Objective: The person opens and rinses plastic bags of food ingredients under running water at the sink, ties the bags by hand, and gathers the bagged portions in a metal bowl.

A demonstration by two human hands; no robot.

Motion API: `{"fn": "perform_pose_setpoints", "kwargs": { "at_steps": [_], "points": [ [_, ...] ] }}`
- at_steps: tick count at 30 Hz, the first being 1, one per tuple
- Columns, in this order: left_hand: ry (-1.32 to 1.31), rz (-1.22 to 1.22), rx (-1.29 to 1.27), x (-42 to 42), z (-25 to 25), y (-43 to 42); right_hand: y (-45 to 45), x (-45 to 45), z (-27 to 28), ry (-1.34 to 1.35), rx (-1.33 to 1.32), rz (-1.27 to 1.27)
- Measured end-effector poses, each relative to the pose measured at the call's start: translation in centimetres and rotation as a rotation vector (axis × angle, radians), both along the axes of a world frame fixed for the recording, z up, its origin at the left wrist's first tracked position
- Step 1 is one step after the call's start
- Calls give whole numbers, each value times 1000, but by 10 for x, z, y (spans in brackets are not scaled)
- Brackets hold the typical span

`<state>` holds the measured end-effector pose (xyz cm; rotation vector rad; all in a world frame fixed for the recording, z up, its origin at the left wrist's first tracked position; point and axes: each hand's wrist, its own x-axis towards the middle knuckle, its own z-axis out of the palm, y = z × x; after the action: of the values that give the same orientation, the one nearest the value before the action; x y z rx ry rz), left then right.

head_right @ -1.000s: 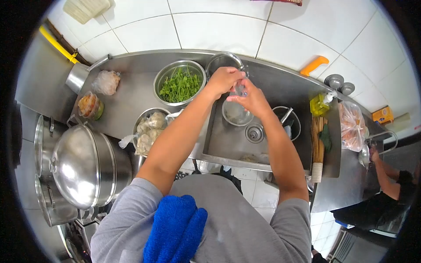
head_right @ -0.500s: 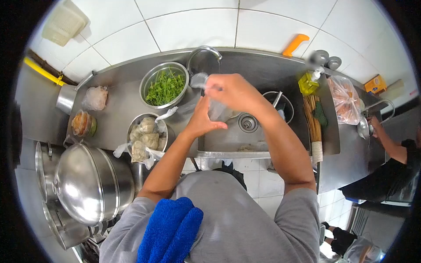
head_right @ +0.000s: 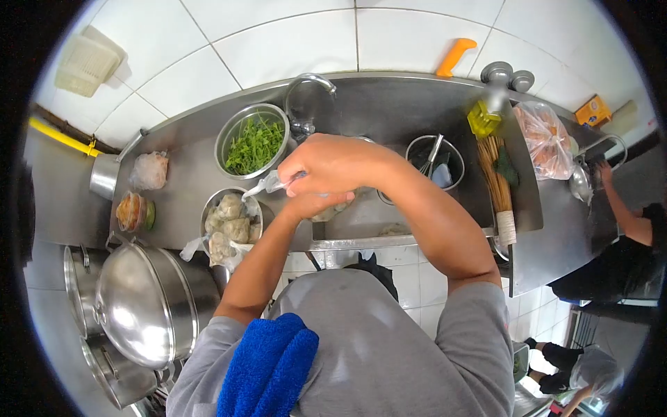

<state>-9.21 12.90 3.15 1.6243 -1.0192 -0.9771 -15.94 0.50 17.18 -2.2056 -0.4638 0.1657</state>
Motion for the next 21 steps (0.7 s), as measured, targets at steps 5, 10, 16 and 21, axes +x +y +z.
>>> {"fn": "perform_pose_setpoints", "kwargs": {
  "at_steps": [5, 10, 16, 21],
  "points": [
    [21, 70, -129, -7, -35, -15, 0, -2, 4, 14, -147, 35],
    [-222, 116, -12, -12, -64, -16, -10, -11, -8, -174, -115, 38],
    [-195, 231, 281, -20, -19, -36, -51, -45, -36, -254, 166, -260],
    [244, 371, -83, -11, -48, -57, -64, -85, -133, -338, 408, -999]
  ]
}}
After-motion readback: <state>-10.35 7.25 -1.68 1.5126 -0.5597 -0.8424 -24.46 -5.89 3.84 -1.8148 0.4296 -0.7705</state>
